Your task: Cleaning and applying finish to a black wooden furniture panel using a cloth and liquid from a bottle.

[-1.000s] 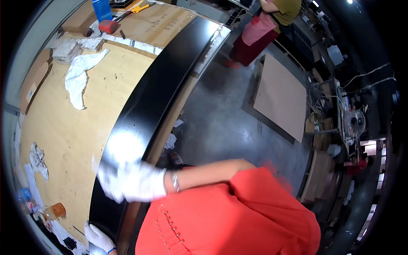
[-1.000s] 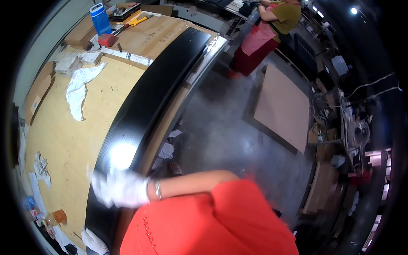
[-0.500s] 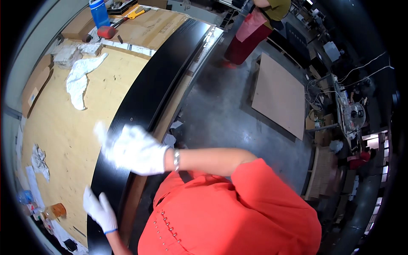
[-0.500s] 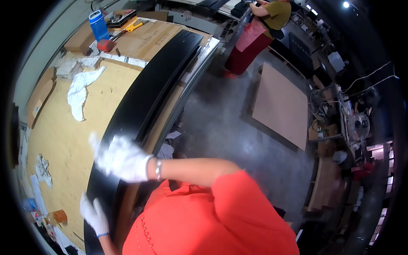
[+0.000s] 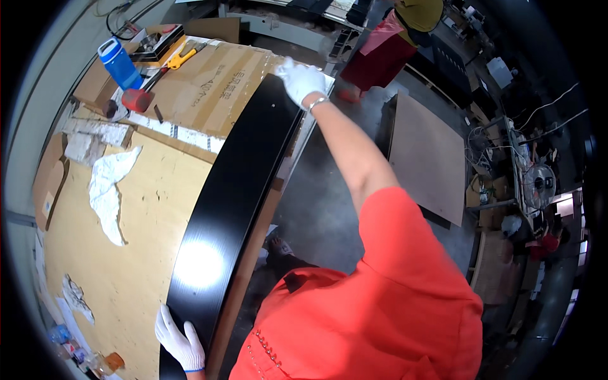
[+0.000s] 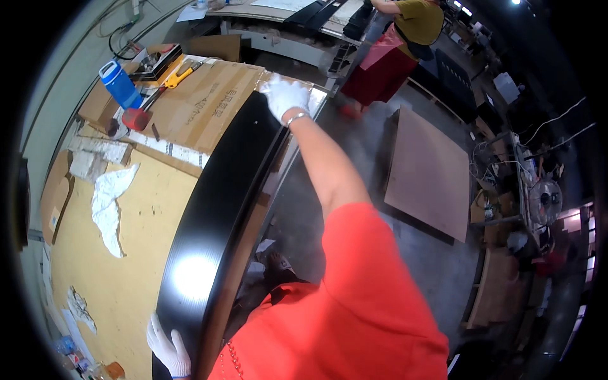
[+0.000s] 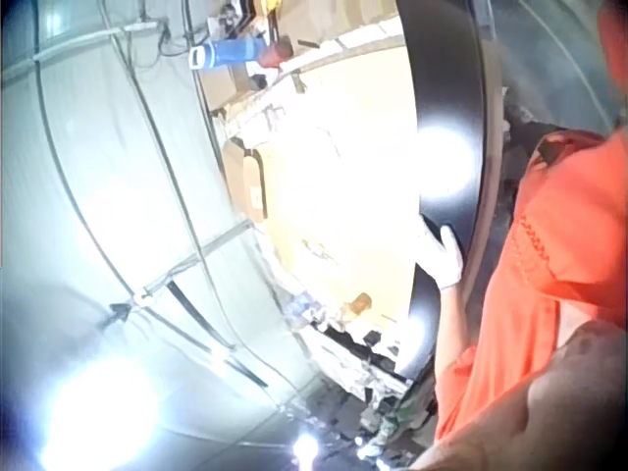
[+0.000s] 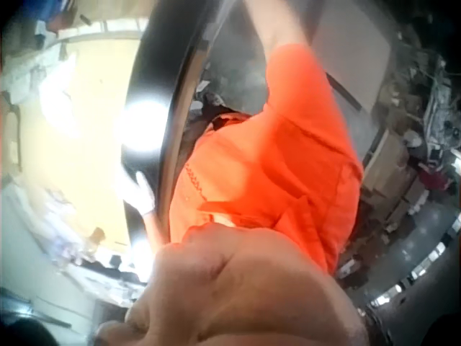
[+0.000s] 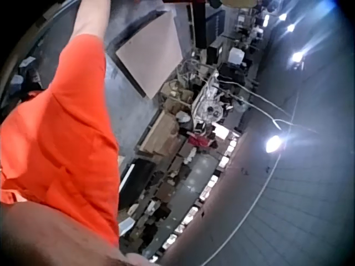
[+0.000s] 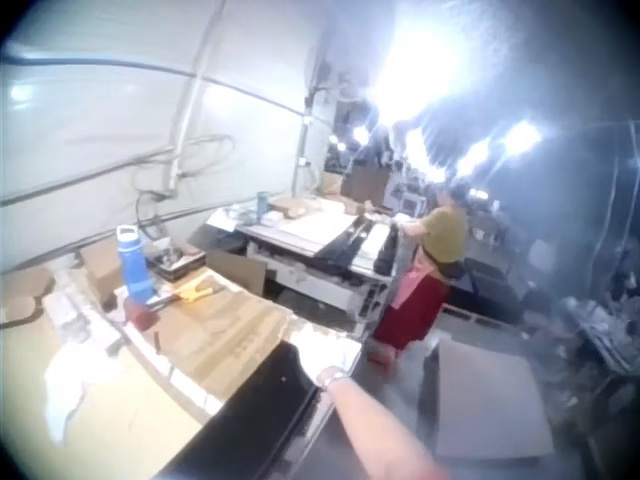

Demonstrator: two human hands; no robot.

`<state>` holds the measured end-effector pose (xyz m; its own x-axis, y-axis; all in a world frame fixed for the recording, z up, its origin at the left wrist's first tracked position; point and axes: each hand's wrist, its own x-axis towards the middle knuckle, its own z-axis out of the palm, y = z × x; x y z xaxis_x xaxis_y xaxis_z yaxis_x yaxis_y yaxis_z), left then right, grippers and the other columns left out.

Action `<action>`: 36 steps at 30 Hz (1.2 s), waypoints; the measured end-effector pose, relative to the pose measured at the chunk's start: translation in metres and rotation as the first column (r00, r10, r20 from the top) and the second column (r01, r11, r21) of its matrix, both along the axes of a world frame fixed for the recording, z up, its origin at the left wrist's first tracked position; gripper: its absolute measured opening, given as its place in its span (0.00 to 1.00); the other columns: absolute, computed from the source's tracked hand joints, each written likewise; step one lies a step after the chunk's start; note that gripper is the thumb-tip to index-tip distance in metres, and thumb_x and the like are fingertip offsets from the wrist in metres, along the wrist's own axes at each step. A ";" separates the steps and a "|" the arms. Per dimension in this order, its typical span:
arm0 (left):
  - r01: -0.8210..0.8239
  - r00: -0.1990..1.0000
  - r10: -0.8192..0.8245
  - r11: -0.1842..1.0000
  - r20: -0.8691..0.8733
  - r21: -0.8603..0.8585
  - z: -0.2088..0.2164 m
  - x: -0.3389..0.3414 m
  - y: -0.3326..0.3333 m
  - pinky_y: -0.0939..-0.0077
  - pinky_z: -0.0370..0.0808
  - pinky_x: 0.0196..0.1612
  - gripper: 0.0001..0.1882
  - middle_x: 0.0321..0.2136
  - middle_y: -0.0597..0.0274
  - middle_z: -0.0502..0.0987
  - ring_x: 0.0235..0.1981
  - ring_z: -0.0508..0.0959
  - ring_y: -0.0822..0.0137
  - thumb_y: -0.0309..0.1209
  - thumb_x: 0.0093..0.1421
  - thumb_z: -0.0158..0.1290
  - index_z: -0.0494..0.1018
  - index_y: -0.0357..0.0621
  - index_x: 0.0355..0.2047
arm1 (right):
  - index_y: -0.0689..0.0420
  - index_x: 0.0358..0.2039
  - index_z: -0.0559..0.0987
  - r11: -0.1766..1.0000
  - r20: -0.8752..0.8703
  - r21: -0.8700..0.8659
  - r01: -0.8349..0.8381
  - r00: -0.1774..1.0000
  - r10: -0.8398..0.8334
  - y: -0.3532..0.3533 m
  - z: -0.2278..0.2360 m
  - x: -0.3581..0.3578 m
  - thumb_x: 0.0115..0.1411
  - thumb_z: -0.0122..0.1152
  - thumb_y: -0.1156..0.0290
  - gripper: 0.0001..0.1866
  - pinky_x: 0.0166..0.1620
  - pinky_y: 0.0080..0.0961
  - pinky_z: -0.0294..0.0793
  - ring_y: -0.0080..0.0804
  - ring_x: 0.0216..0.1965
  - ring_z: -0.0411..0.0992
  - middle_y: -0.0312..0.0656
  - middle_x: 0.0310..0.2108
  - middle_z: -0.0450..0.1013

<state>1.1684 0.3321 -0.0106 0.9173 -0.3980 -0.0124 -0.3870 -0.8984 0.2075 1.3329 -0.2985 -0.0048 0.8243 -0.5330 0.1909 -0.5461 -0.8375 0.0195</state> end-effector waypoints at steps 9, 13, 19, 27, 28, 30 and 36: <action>0.002 1.000 -0.002 0.996 0.006 0.093 0.012 -0.003 -0.007 0.47 0.60 0.66 0.29 0.62 0.39 0.68 0.63 0.67 0.39 0.43 0.73 0.42 0.64 0.35 0.66 | 0.44 0.43 0.86 0.776 0.246 -0.080 -0.625 0.742 0.623 0.002 -0.016 0.018 0.60 0.54 0.66 0.15 0.48 0.46 0.76 0.46 0.48 0.78 0.45 0.47 0.79; -0.017 1.000 0.017 0.996 0.001 0.092 0.015 -0.003 -0.010 0.47 0.61 0.66 0.28 0.62 0.39 0.68 0.63 0.67 0.39 0.42 0.73 0.42 0.64 0.34 0.66 | 0.50 0.35 0.87 0.986 -0.144 -0.040 -0.159 0.978 0.152 -0.063 -0.017 0.050 0.61 0.52 0.66 0.14 0.44 0.45 0.77 0.47 0.40 0.79 0.47 0.38 0.82; -0.011 1.000 0.011 0.997 -0.005 0.072 0.013 -0.005 -0.007 0.48 0.61 0.67 0.27 0.63 0.39 0.68 0.63 0.67 0.40 0.39 0.72 0.43 0.64 0.34 0.66 | 0.43 0.33 0.86 0.735 0.499 -0.164 -0.658 0.587 0.637 -0.019 -0.033 -0.010 0.61 0.51 0.71 0.13 0.42 0.45 0.79 0.51 0.34 0.78 0.47 0.37 0.81; 0.003 1.000 -0.003 0.996 -0.003 0.090 0.018 -0.002 -0.008 0.49 0.60 0.67 0.27 0.63 0.38 0.68 0.63 0.67 0.39 0.37 0.72 0.44 0.64 0.32 0.65 | 0.54 0.37 0.84 0.744 0.773 0.189 -0.641 0.564 0.290 0.012 -0.013 -0.056 0.60 0.55 0.71 0.10 0.49 0.36 0.73 0.44 0.44 0.74 0.46 0.40 0.78; 0.008 1.000 -0.009 0.996 0.005 0.089 0.014 -0.002 -0.009 0.48 0.61 0.67 0.26 0.62 0.37 0.69 0.63 0.67 0.38 0.36 0.72 0.45 0.65 0.31 0.64 | 0.56 0.41 0.84 0.378 0.877 0.399 -0.835 0.468 0.110 0.050 -0.011 -0.063 0.60 0.57 0.72 0.11 0.48 0.29 0.74 0.37 0.45 0.74 0.44 0.41 0.77; -0.004 1.000 0.002 0.995 0.015 0.102 0.013 -0.002 -0.002 0.48 0.61 0.66 0.26 0.61 0.37 0.69 0.62 0.68 0.38 0.36 0.72 0.45 0.66 0.30 0.64 | 0.66 0.50 0.80 0.179 0.804 0.582 -0.793 0.594 0.015 0.085 0.006 -0.081 0.64 0.51 0.74 0.17 0.56 0.27 0.72 0.34 0.50 0.76 0.48 0.48 0.78; -0.216 0.976 0.189 0.837 -0.105 -0.503 0.003 0.044 -0.068 0.54 0.61 0.67 0.41 0.70 0.42 0.57 0.63 0.67 0.49 0.31 0.64 0.51 0.47 0.37 0.74 | 0.70 0.50 0.79 -0.410 0.673 0.659 -0.630 0.738 -0.051 0.134 0.027 -0.078 0.66 0.50 0.71 0.19 0.56 0.25 0.73 0.29 0.48 0.76 0.47 0.45 0.80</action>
<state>1.2122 0.2639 -0.0073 0.9817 -0.1660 0.0937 -0.1855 -0.7183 0.6705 1.2553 -0.1641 0.0223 0.9902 0.0023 0.1398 0.1300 0.3536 -0.9263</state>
